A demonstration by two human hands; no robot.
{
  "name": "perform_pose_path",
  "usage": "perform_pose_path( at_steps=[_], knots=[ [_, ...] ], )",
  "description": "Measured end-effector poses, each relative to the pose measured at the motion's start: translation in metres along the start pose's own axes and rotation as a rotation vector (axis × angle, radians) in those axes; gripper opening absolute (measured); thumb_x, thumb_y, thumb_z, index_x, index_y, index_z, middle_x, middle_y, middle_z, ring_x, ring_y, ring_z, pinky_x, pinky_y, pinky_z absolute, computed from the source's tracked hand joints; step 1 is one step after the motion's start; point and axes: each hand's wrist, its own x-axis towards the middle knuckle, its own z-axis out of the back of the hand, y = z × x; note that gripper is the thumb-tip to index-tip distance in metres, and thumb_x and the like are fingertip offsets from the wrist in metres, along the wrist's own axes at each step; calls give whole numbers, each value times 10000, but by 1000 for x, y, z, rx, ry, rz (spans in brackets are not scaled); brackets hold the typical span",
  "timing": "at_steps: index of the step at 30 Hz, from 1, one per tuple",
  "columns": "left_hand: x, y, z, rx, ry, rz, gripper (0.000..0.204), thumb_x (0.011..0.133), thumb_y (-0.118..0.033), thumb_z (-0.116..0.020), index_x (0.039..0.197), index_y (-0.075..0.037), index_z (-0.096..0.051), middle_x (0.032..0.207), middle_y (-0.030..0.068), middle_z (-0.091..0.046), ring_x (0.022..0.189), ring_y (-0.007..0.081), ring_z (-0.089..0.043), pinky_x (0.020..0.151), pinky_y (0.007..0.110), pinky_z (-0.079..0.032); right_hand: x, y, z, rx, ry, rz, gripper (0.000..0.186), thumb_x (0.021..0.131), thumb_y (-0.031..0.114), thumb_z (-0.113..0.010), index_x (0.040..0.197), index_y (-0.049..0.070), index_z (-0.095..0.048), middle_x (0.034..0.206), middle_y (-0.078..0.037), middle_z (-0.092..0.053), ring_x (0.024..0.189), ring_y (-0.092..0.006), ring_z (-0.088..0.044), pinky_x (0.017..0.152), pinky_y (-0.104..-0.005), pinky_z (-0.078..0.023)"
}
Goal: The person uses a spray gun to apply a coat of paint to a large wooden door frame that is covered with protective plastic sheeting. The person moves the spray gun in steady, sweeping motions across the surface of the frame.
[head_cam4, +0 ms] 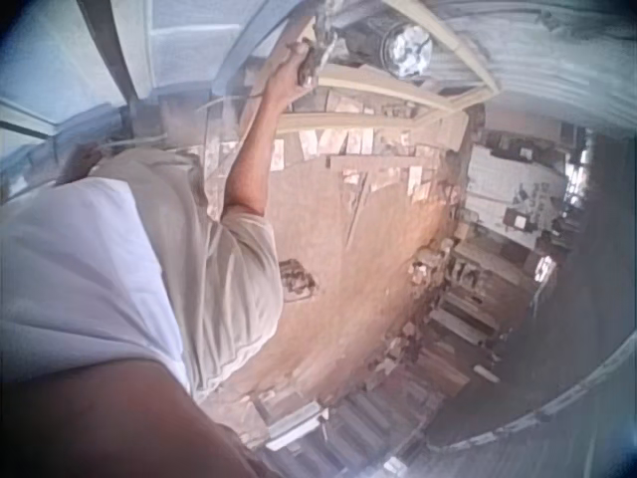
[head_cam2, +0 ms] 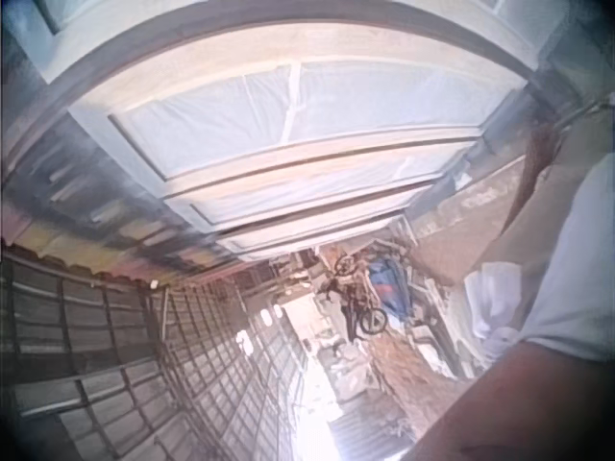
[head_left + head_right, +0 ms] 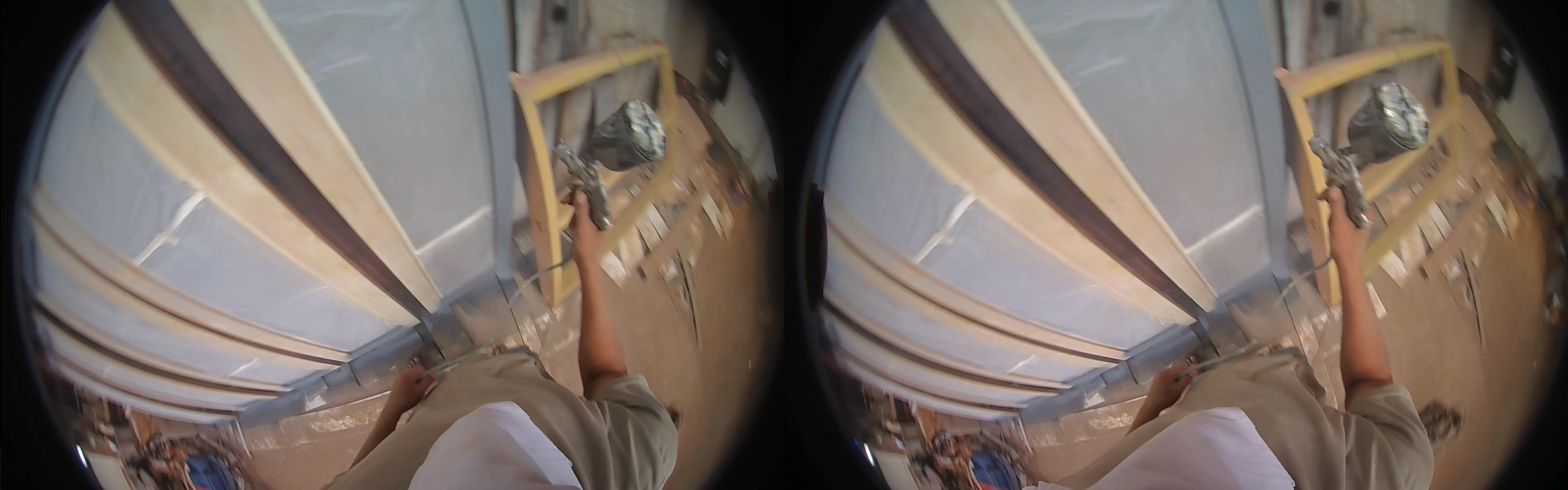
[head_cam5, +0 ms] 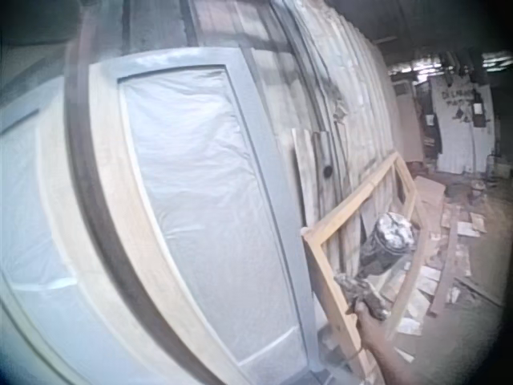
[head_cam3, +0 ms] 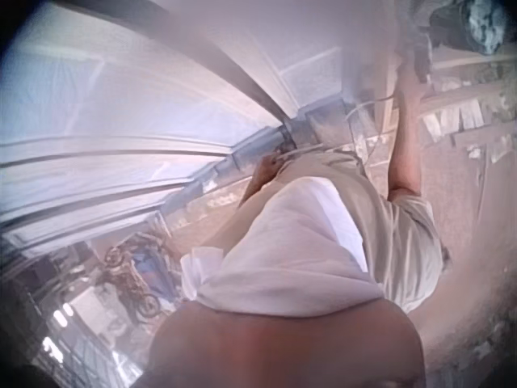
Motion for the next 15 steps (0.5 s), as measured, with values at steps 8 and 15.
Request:
perform_pose_path(
  at_steps=[8, 15],
  knots=[
    [-39, -84, -67, -167, -83, 242, 321, 913, -315, -699, 863, 0, -655, 692, 170, -591, 659, 272, -570, 641, 413, -463, 112, 114, -31, 121, 800, -70, 471, 934, 546, -646, 964, 76, -656, 716, 0, -608, 490, -36, -410, 439, -208, -285],
    [-60, -128, -82, -224, -137, 420, 361, 943, -375, -667, 890, -18, -664, 644, 91, -578, 622, 179, -535, 606, 387, -452, 180, 218, -100, 138, 730, 202, 493, 902, 593, -668, 802, 113, -622, 601, 49, -517, 421, -23, -371, 395, -214, -265]
  ],
)
